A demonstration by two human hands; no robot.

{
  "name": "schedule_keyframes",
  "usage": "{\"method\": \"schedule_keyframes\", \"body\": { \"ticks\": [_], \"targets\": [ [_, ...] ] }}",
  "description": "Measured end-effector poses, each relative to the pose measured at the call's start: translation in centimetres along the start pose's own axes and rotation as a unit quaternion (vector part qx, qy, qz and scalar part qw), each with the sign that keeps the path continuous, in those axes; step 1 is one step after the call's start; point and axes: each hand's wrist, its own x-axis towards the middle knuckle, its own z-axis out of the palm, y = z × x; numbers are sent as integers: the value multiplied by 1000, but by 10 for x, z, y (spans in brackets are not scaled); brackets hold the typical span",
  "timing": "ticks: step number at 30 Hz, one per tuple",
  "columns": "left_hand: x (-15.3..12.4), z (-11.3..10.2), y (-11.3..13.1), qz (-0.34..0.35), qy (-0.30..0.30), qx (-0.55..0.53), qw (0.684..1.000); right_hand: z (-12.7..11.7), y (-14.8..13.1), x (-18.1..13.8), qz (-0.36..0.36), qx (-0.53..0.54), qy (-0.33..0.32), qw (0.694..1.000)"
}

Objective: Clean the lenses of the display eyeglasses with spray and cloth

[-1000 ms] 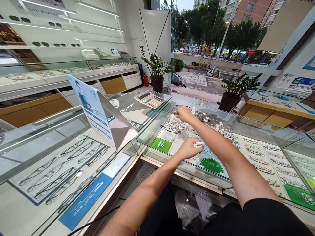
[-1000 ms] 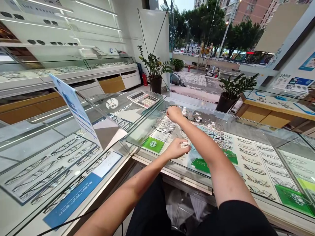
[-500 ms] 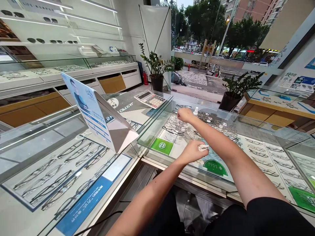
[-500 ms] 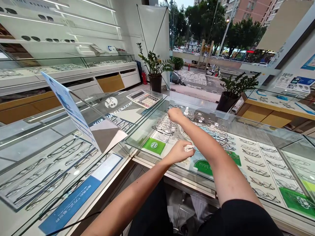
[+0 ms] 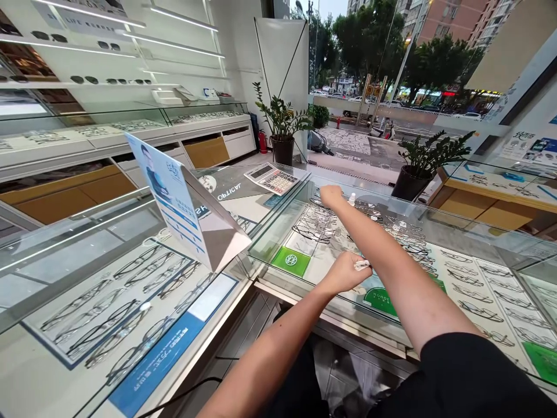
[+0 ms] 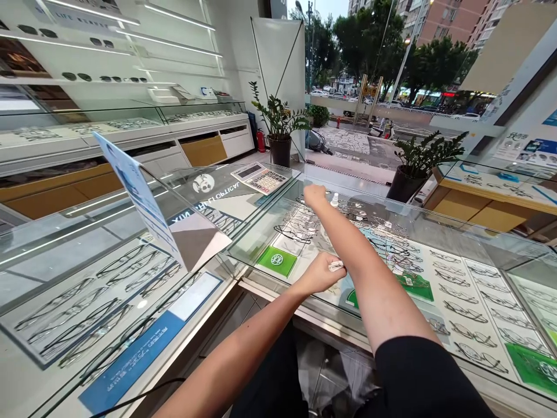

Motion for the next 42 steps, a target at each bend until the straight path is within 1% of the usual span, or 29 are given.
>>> {"method": "schedule_keyframes", "body": {
  "ticks": [2,5,7,9,11,13,15,17,20,21,23,25,27,29,32,34,36,39,41,42],
  "targets": [
    [1,0,0,-1,1,6,1000,-7,-4,-2,3,8,0,1000],
    [3,1,-1,-8,5,15,1000,-28,-10,-10,-3,27,16,999],
    [5,2,-1,-16,11,17,1000,-47,-12,-23,-13,44,40,998],
    [6,3,-2,-24,18,16,999,-67,-7,-44,-27,62,70,995],
    [7,5,-3,-34,24,15,999,-84,5,-72,-37,85,105,990],
    [6,7,-3,-42,32,16,998,-94,26,-105,-46,174,139,974],
    [7,9,1,-44,40,15,998,-95,56,-140,-31,264,150,952],
    [10,8,11,-31,54,16,998,-85,93,-175,-15,336,175,925],
    [28,4,40,40,102,27,994,-53,150,-218,14,452,185,873],
    [39,2,51,61,119,33,990,-40,168,-229,25,472,206,857],
    [66,1,72,103,133,53,984,-15,196,-245,30,487,267,831],
    [97,5,85,140,137,71,978,6,214,-254,33,485,318,814],
    [125,15,88,164,134,99,972,23,223,-257,35,450,360,816],
    [145,28,81,182,134,117,967,36,227,-257,34,403,395,825],
    [156,42,63,191,153,98,965,51,228,-257,36,356,425,831],
    [156,45,54,182,165,74,966,58,227,-258,18,340,426,838],
    [154,42,49,151,156,43,975,60,224,-260,1,320,427,846],
    [153,35,51,52,98,-14,994,60,218,-261,-12,289,435,853],
    [153,33,52,-12,61,-43,997,59,214,-262,-19,270,436,858],
    [153,32,53,-33,50,-54,997,59,212,-262,-22,263,434,861]
  ]
}}
